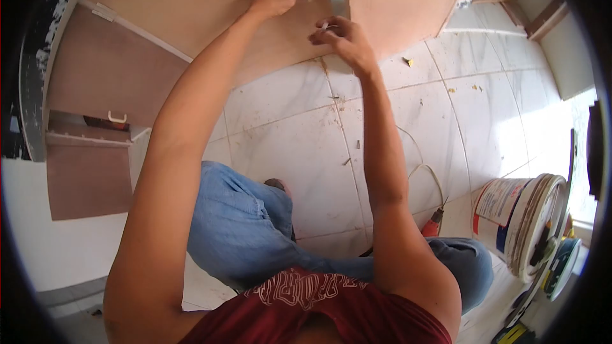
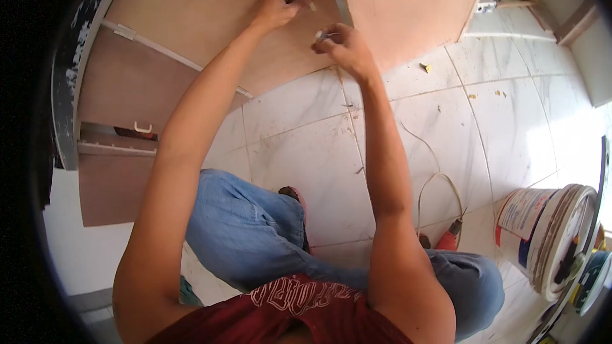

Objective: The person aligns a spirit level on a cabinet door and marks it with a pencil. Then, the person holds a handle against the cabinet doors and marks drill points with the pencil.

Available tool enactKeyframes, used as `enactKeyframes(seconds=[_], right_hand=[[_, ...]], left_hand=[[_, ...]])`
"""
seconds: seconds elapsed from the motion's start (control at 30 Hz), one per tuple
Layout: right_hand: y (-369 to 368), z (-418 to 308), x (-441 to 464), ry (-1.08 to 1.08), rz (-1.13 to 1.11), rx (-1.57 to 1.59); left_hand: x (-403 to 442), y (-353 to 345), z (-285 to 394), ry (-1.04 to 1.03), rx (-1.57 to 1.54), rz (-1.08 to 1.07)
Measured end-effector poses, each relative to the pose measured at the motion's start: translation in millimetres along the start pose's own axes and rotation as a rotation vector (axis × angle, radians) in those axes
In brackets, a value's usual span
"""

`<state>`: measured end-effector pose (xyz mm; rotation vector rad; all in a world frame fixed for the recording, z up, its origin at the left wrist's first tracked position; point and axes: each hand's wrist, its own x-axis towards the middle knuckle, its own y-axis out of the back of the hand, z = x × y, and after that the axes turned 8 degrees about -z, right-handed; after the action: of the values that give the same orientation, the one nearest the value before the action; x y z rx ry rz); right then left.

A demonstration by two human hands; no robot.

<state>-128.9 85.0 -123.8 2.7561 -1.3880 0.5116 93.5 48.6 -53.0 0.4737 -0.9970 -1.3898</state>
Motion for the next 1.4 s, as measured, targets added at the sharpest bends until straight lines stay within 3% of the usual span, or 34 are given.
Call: enactKeyframes(seconds=[0.07, 0.17, 0.27, 0.37, 0.47, 0.5, 0.6, 0.73, 0.97, 1.27, 1.4], right_hand=[[16.2, -22.5, 1.5, 0.002, -0.030, -0.158], [23.2, -35.0, 17.2, 0.278, 0.134, -0.183], [31.8, -36.6, 35.7, 0.304, 0.128, -0.231], [32.7, -29.2, 44.2, 0.289, 0.262, -0.270], [28.6, -21.4, 55.7, 0.373, 0.277, -0.162], [29.1, -17.3, 60.9, 0.397, 0.285, -0.114], [38.2, -5.3, 76.0, 0.344, 0.206, -0.086], [43.2, -6.9, 84.8, 0.233, 0.176, -0.320], [38.3, 3.0, 101.6, 0.260, 0.158, -0.431], [42.8, -1.0, 107.7, 0.135, 0.055, -0.569], [42.8, 11.9, 116.0, 0.204, 0.144, -0.604]], left_hand=[[-1.0, 2.7, 6.7, 0.004, 0.041, -0.006], [-4.1, 8.1, 14.0, 0.069, 0.093, -0.058], [3.3, -2.5, -8.9, 0.084, -0.075, -0.032], [5.5, -4.6, -10.0, 0.027, -0.043, -0.020], [0.5, 7.0, 12.7, 0.185, 0.077, -0.090], [3.6, 3.2, 2.4, 0.138, 0.055, -0.059], [8.7, -5.6, -18.1, 0.038, -0.018, -0.008], [6.5, -0.4, -16.7, 0.033, -0.045, -0.049], [-1.1, 6.9, 7.1, 0.073, -0.006, -0.073], [-4.0, 4.9, 11.2, 0.049, 0.022, -0.045], [-3.7, 4.2, 8.3, 0.049, 0.001, -0.042]])
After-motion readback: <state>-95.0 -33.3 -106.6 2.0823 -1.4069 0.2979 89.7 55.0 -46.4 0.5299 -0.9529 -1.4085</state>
